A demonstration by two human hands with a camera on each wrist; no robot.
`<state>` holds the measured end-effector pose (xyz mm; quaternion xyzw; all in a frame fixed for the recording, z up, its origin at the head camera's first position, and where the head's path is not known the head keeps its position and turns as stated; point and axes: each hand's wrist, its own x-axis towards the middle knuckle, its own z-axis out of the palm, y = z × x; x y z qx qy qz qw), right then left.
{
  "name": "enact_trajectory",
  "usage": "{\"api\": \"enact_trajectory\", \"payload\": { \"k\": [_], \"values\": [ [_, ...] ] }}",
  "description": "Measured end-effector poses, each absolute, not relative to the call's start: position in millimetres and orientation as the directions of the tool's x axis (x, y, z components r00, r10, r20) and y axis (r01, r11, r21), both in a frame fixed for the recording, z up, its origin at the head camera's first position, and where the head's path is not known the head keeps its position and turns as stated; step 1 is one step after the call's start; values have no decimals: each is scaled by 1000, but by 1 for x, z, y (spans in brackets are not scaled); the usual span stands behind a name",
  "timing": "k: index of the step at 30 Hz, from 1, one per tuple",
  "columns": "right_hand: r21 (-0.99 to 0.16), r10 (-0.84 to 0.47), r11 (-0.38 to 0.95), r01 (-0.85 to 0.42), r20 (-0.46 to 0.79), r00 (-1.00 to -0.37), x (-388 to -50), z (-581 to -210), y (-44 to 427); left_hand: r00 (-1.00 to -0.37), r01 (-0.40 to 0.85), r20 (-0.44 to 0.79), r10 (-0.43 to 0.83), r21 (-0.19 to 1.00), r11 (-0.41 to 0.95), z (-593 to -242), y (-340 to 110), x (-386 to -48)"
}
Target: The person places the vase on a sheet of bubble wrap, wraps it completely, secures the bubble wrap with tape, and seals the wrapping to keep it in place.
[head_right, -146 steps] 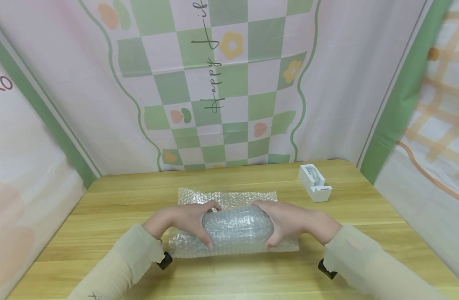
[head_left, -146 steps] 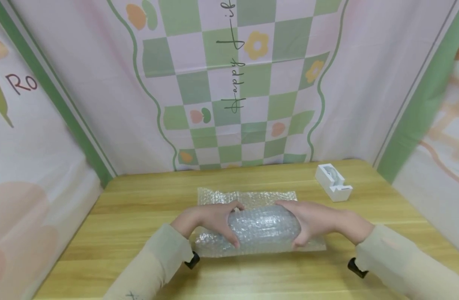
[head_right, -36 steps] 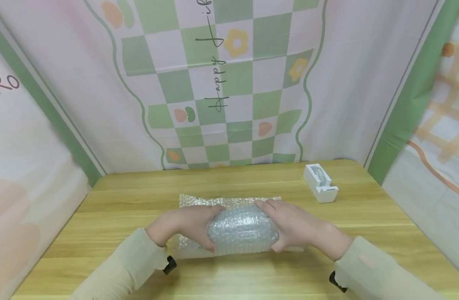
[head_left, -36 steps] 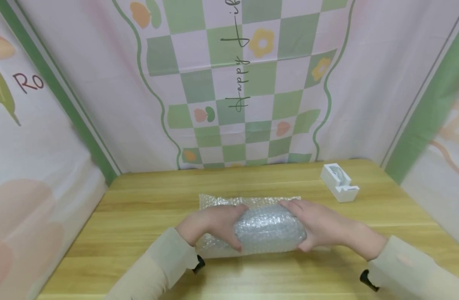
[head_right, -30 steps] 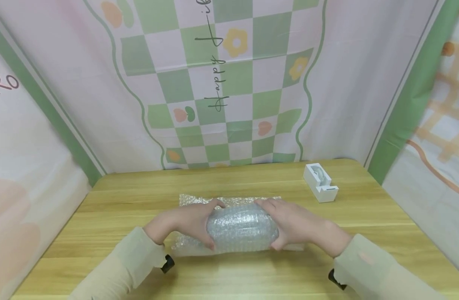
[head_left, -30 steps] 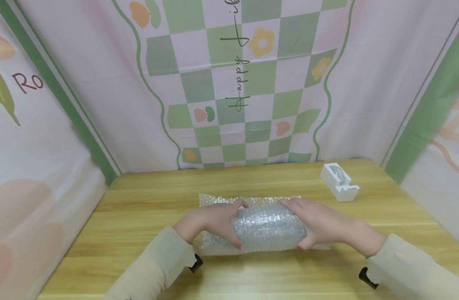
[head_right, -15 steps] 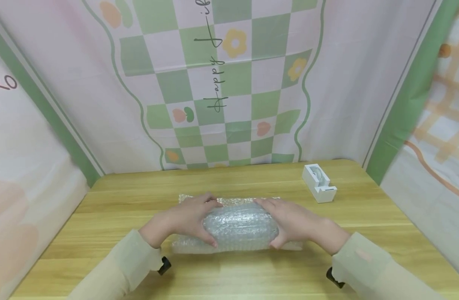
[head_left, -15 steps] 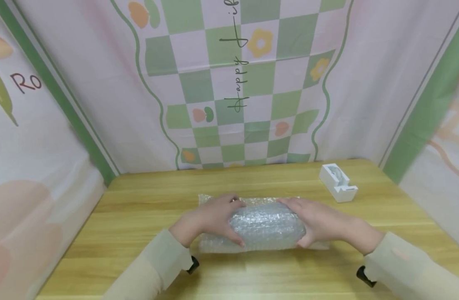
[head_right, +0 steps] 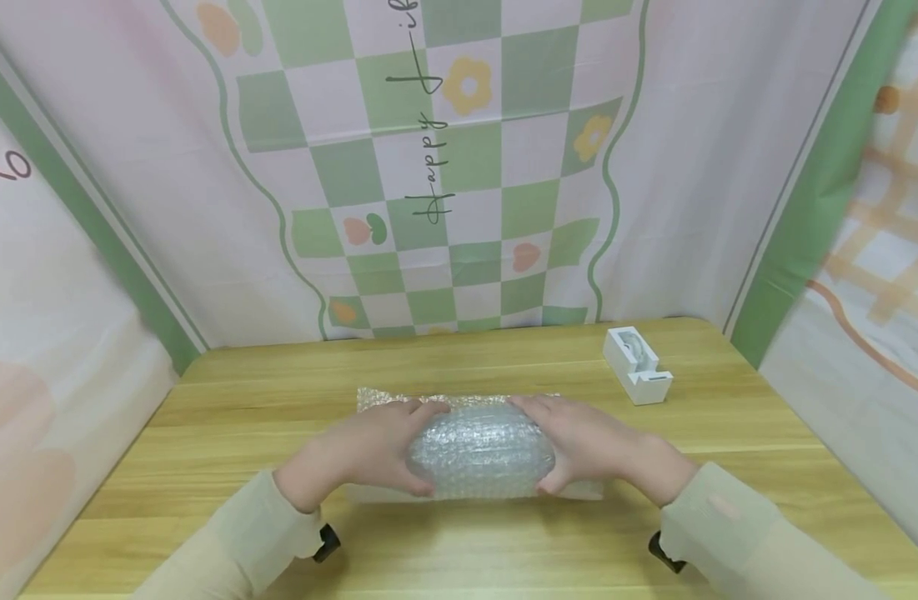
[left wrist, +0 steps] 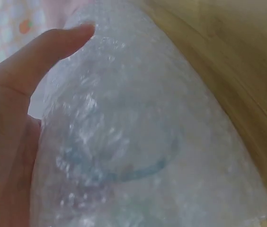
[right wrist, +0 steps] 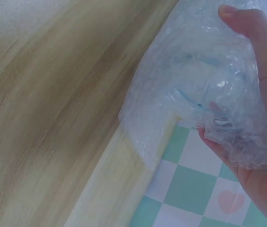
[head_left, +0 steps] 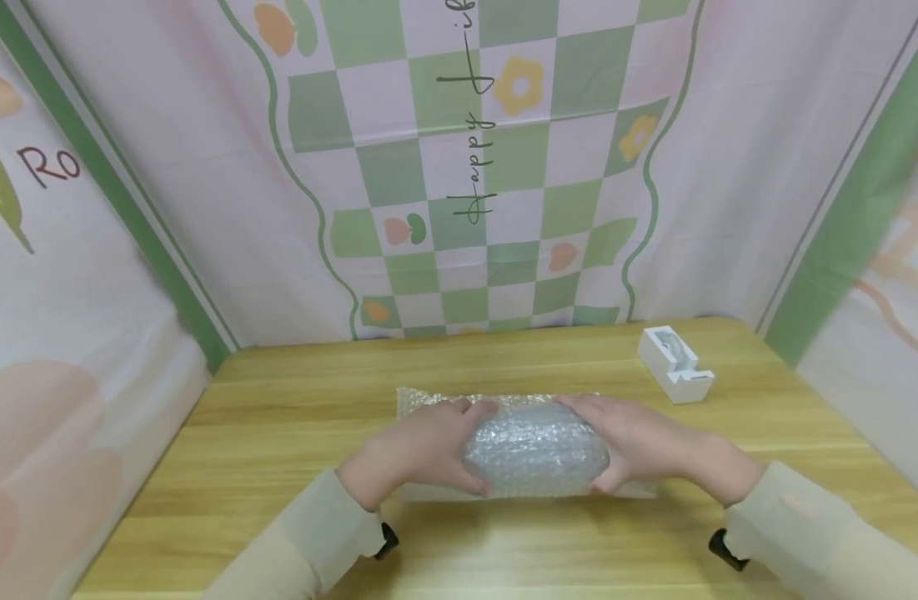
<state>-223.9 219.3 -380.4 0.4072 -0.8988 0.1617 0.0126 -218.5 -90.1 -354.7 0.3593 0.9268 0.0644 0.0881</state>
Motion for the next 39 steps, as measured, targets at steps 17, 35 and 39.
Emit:
{"api": "enact_trajectory", "payload": {
  "k": [17,35,39],
  "values": [
    [-331,-730,598,-730,149,-667,-227,-383,222,-686,692,-160,709,158,705,-352,-83,-234],
    [-427,-728,634,-645,-46,-685,-225,-361,214,-643,674,-205,738,308,672,-356,-96,-238],
    [-447,-735,616,-649,-29,-678,-224,-361,214,-646,667,-209,734,313,676,-357,-96,-237]
  ]
}}
